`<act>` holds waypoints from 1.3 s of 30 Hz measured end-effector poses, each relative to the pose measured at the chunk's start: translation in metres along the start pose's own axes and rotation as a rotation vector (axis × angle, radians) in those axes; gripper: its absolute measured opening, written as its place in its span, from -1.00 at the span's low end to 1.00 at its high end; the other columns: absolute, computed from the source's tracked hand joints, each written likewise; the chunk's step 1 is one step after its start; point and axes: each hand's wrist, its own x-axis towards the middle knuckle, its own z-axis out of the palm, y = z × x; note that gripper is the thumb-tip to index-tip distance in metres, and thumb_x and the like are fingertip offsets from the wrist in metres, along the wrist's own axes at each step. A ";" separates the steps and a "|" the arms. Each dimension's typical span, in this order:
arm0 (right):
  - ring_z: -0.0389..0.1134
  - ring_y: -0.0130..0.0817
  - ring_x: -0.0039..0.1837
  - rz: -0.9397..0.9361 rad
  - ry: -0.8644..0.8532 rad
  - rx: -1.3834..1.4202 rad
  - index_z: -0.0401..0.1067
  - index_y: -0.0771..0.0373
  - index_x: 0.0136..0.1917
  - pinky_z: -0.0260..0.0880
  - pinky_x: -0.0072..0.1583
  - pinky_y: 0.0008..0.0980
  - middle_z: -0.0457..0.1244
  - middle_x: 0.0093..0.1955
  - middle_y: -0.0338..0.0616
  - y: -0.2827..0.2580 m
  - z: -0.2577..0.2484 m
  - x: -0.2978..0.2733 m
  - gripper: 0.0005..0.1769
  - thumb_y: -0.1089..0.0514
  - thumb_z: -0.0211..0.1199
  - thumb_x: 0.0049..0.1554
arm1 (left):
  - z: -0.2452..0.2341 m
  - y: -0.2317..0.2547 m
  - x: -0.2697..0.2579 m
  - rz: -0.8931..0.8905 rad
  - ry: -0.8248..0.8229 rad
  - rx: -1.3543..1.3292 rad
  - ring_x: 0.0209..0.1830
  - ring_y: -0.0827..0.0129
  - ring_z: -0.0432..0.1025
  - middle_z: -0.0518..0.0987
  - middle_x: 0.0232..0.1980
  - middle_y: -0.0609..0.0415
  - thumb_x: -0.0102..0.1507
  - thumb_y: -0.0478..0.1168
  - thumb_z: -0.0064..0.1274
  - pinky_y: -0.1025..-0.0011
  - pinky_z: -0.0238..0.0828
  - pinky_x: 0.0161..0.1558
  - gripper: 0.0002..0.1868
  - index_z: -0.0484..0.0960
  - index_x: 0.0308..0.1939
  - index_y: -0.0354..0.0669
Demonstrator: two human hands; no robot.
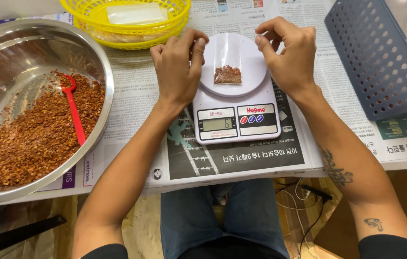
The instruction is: The person scoops red pepper flakes from a metal bowl into small plastic bags using a spoon and weighs each bag on a digital scale.
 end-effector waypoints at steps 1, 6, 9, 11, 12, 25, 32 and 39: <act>0.35 -0.50 -0.19 -0.002 -0.001 0.004 0.51 0.16 0.01 0.09 0.22 -0.20 0.41 -0.16 -0.34 -0.003 0.000 0.001 -0.93 0.26 0.38 0.27 | -0.002 -0.001 0.000 -0.002 0.001 0.004 -0.34 0.42 0.38 0.54 -0.44 0.38 0.44 -0.08 -0.20 0.32 -0.02 -0.10 -0.82 0.54 -0.15 0.14; 0.24 -0.55 -0.33 0.031 -0.065 0.057 0.58 0.21 -0.11 0.21 -0.04 -0.38 0.39 -0.26 -0.38 -0.006 -0.003 0.003 -0.58 0.05 0.11 0.53 | -0.001 -0.005 0.002 -0.004 -0.054 0.150 -0.05 0.30 0.30 0.51 -0.10 0.27 0.30 -0.13 0.01 0.25 0.08 -0.03 -0.75 0.49 0.06 0.15; 0.28 -0.56 -0.31 0.092 -0.087 0.093 0.48 0.21 -0.13 0.15 -0.19 -0.44 0.38 -0.27 -0.36 -0.012 0.000 0.003 -0.60 0.02 0.11 0.51 | 0.003 -0.008 0.001 -0.012 -0.083 0.237 -0.04 0.25 0.28 0.51 -0.10 0.23 0.34 0.07 -0.03 0.16 0.08 -0.09 -0.80 0.60 -0.18 0.15; 0.33 -0.55 -0.26 0.096 -0.094 0.092 0.45 0.22 -0.07 0.18 0.00 -0.36 0.39 -0.26 -0.37 -0.018 0.000 0.003 -0.68 0.04 0.11 0.49 | 0.002 -0.007 -0.001 0.007 -0.089 0.271 -0.05 0.18 0.28 0.50 -0.12 0.19 0.35 0.10 -0.08 0.12 0.06 -0.13 -0.75 0.62 -0.20 0.14; 0.39 -0.55 -0.20 0.101 -0.103 0.087 0.43 0.22 -0.01 0.21 0.18 -0.29 0.39 -0.25 -0.37 -0.021 -0.002 0.003 -0.76 0.07 0.10 0.47 | 0.003 -0.005 -0.003 0.027 -0.094 0.301 -0.06 0.12 0.27 0.49 -0.13 0.15 0.36 0.12 -0.12 0.08 0.04 -0.17 -0.69 0.65 -0.21 0.12; 0.29 -0.35 -0.10 0.074 -0.178 -0.007 0.32 0.15 0.22 -0.02 0.10 -0.15 0.37 -0.06 -0.36 -0.038 0.015 -0.006 -0.71 0.04 0.28 0.32 | 0.013 0.002 -0.014 0.000 -0.139 0.302 -0.03 0.12 0.24 0.48 -0.07 0.16 0.29 0.29 -0.04 0.08 0.03 -0.15 -0.58 0.66 -0.21 0.12; 0.27 -0.41 0.03 0.208 -0.214 0.683 0.08 0.20 0.36 0.29 0.08 -0.50 0.26 0.04 -0.09 -0.047 0.003 0.002 -0.47 0.36 0.32 0.29 | -0.008 0.020 0.000 -0.030 -0.069 -0.215 -0.13 0.27 0.31 0.48 -0.19 0.25 0.24 -0.07 0.15 0.28 0.21 -0.15 -0.88 0.55 -0.29 0.09; 0.31 -0.54 0.01 0.164 -0.234 0.792 0.44 0.27 0.10 0.38 0.10 -0.62 0.33 0.03 -0.19 -0.040 0.006 -0.001 -0.83 0.16 0.35 0.33 | -0.017 0.029 -0.006 -0.185 -0.282 -0.667 -0.14 0.38 0.50 0.56 0.11 0.01 0.16 0.35 0.09 0.42 0.50 -0.04 -0.31 0.35 0.18 0.08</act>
